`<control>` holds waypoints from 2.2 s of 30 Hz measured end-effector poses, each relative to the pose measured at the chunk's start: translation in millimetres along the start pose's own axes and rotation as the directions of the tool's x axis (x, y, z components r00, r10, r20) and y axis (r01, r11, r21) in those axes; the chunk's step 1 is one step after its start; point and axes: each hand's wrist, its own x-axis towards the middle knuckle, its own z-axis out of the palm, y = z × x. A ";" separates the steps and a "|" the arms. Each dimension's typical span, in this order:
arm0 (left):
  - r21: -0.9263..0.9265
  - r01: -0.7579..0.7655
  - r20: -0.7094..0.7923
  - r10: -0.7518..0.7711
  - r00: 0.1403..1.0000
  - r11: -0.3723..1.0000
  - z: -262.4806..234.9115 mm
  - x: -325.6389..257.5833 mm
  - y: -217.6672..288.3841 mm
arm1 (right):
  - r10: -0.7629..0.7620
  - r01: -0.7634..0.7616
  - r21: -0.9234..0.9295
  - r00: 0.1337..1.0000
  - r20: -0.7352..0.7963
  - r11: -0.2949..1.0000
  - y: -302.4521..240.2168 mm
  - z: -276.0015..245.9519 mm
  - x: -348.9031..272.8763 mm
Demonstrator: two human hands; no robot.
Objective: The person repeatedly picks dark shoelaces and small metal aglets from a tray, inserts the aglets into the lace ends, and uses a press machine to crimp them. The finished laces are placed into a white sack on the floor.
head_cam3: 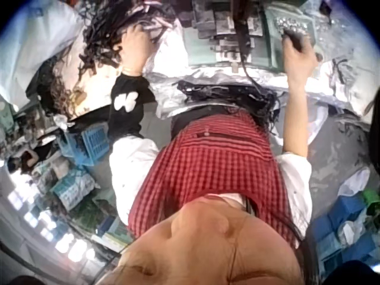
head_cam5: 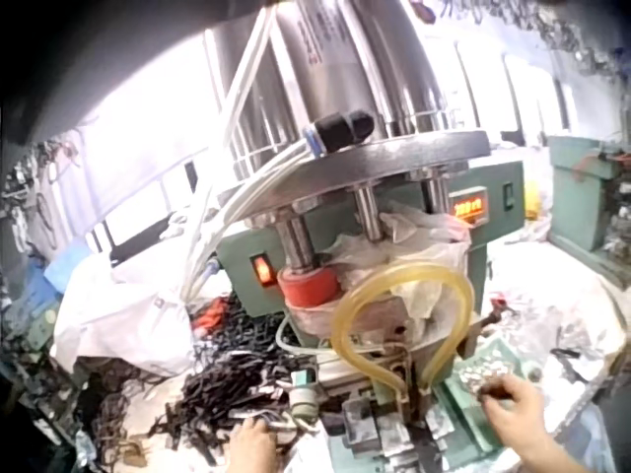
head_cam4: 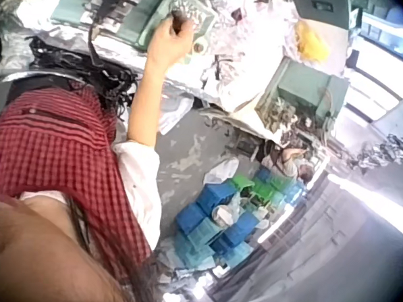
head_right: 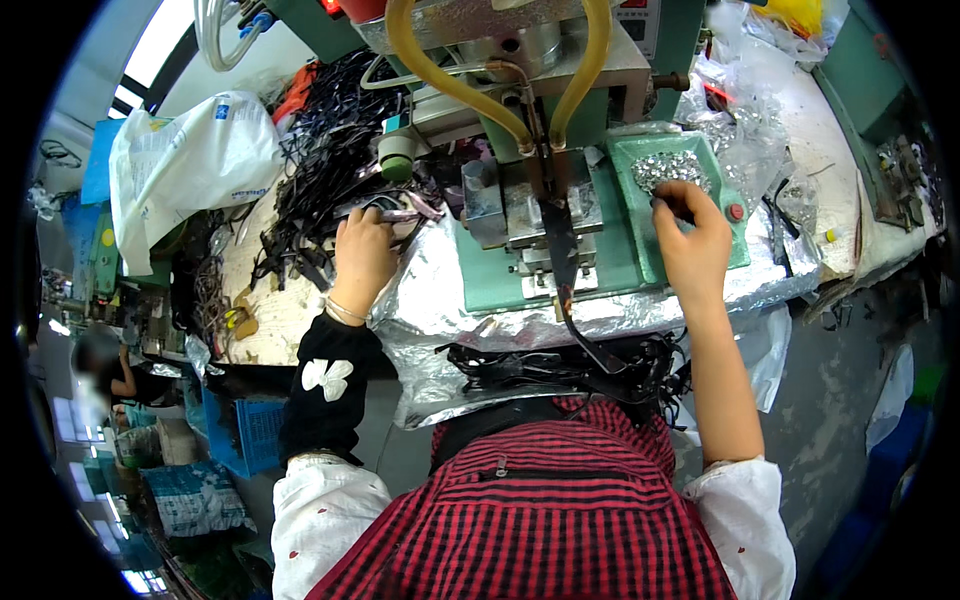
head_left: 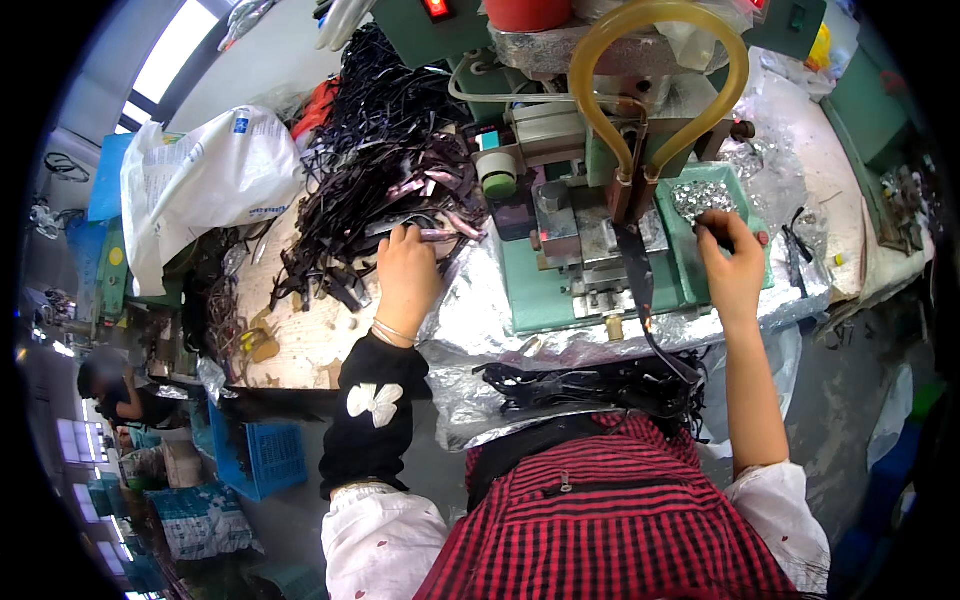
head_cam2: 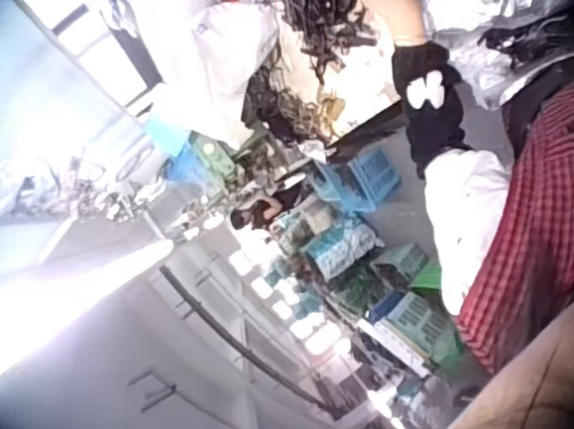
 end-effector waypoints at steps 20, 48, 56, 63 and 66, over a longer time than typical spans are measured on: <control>-0.994 0.104 0.108 -0.581 0.807 -0.040 -42.4 -39.0 15.5 | -0.105 0.070 0.462 0.993 0.051 0.884 -86.5 44.6 -2.7; -0.299 -0.754 -0.818 0.249 0.518 0.585 -110.8 2.3 153.1 | 0.119 -0.123 -0.035 0.987 -0.105 0.992 7.6 -48.9 17.5; -0.506 -0.671 -0.763 0.082 0.641 0.543 -115.2 -12.3 160.6 | -0.070 0.115 -0.624 0.993 0.096 0.773 9.1 -37.7 -9.5; -0.532 -0.225 -0.589 -0.165 0.791 0.817 -109.5 -75.3 91.5 | 0.053 -0.052 -0.270 0.999 -0.001 0.961 13.1 -33.4 -17.3; -0.452 0.046 -0.333 -0.216 0.918 0.891 -61.4 -64.4 26.0 | -0.034 0.036 -0.100 0.999 0.021 0.994 5.3 -28.5 -8.6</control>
